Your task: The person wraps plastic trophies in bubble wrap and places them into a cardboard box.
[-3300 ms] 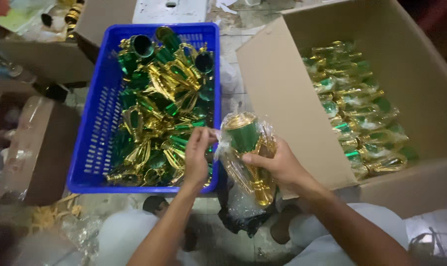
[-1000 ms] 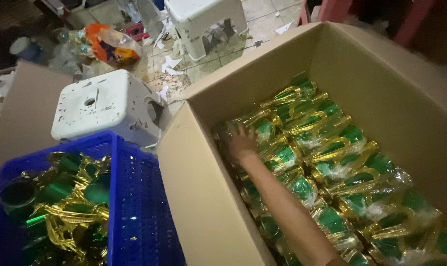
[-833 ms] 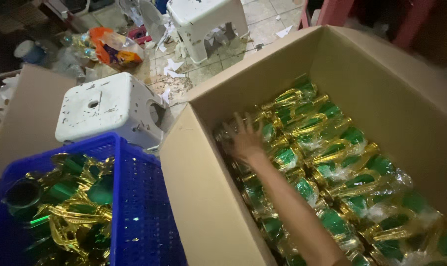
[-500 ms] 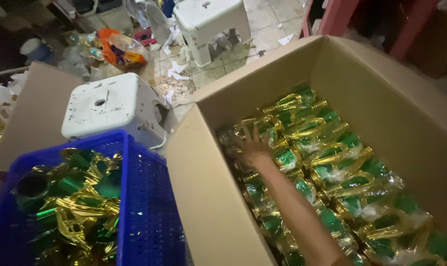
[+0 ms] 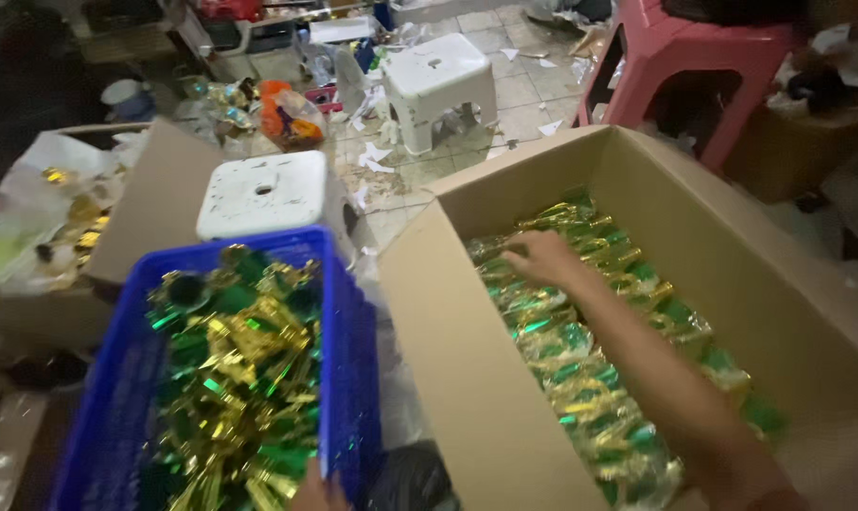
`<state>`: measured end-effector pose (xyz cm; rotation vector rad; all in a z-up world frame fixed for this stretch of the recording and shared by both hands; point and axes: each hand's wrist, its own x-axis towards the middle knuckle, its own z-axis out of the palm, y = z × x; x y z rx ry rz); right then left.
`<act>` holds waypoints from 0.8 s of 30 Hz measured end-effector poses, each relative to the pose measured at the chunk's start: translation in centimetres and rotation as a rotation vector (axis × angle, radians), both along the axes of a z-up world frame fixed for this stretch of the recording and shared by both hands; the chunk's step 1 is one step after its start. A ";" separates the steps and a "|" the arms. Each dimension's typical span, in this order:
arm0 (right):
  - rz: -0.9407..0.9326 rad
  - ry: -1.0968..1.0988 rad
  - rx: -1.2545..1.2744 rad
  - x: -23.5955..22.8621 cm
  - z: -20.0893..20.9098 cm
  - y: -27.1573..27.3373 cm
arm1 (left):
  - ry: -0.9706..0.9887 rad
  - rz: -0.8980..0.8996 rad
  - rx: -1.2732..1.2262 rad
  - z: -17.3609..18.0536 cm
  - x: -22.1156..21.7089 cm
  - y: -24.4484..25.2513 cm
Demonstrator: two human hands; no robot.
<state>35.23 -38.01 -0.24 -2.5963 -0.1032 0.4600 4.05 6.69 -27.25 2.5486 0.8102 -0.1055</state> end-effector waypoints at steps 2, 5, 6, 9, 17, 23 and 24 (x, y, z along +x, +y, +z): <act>0.099 -0.153 0.040 -1.9 2.9 2.0 | 0.102 -0.039 -0.048 6.6 0.6 -2.2; 0.228 -0.249 0.150 -7.5 7.5 6.0 | 0.244 -0.170 -0.176 15.6 0.7 -4.1; 0.258 -0.197 0.218 -10.2 8.7 7.4 | 0.277 -0.258 -0.259 18.2 0.2 -4.7; 0.322 -0.121 0.456 -18.1 11.1 10.8 | 0.266 -0.562 -0.070 15.5 0.6 -2.3; 0.186 0.076 0.391 -32.5 1.9 14.3 | 0.254 -0.647 -0.067 16.1 -5.7 -1.8; 0.271 0.281 0.059 -37.2 -13.5 15.6 | 0.136 -0.664 0.023 23.2 -7.4 -0.1; 0.295 0.318 -0.039 -37.9 -15.6 15.8 | 0.045 -0.687 0.015 23.9 -7.8 0.1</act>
